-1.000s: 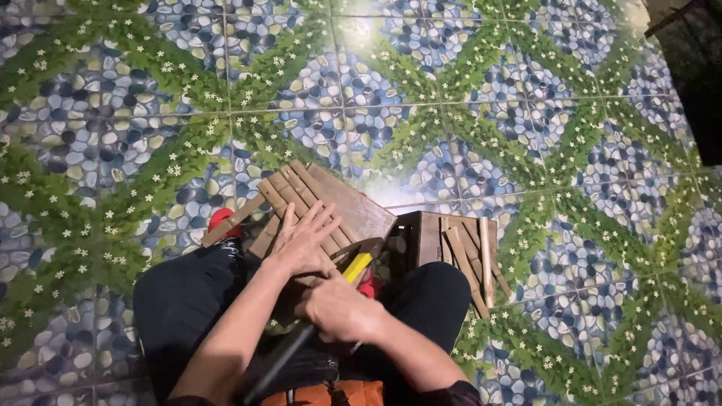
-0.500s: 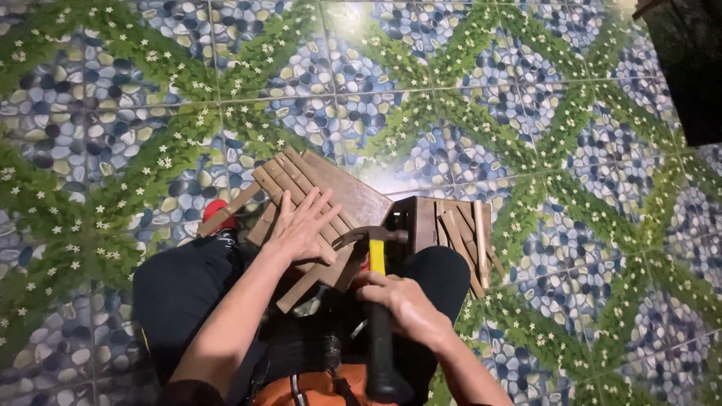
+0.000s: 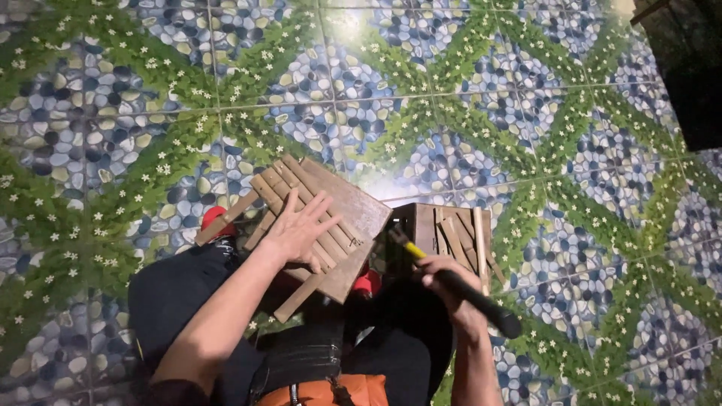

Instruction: Assembling a bamboo stool by hammering slats onto a frame while sitting on the floor

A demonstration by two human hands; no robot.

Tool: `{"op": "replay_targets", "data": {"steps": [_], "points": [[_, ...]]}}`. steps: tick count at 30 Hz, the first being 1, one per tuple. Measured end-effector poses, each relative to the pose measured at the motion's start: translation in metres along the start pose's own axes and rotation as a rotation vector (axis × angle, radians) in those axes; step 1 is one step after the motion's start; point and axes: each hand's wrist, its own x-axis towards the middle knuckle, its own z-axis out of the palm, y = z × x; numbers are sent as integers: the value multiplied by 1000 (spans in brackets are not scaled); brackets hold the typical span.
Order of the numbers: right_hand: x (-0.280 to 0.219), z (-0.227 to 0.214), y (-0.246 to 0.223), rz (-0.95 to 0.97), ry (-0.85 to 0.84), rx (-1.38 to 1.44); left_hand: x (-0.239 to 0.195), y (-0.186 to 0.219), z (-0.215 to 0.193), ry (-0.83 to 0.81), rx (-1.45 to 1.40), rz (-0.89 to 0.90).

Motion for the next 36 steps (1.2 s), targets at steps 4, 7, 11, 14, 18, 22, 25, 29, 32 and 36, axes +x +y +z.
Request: {"op": "replay_targets", "data": {"steps": [4,7,11,14,18,22,25,29,32,36], "points": [[4,17,-30,-25,341,173,2,-2,-1,26,27,22],[2,18,-21,-51,321,358,11,7,0,107,60,0],[2,17,-32,-96,216,705,31,24,15,208,35,-90],[1,16,-28,-179,149,837,40,34,39,247,-38,-152],[-8,9,25,-240,148,744,34,47,44,378,-112,-216],[-8,11,12,-285,38,747,29,44,32,270,-157,-277],[7,23,-44,-266,-13,877,34,42,34,257,-168,-337],[8,33,28,-278,-70,882,39,39,45,249,-205,-381],[7,40,-14,-8,-58,882,43,38,58,299,-38,-387],[3,46,-10,85,-38,705,45,32,60,348,-62,-340]]}}
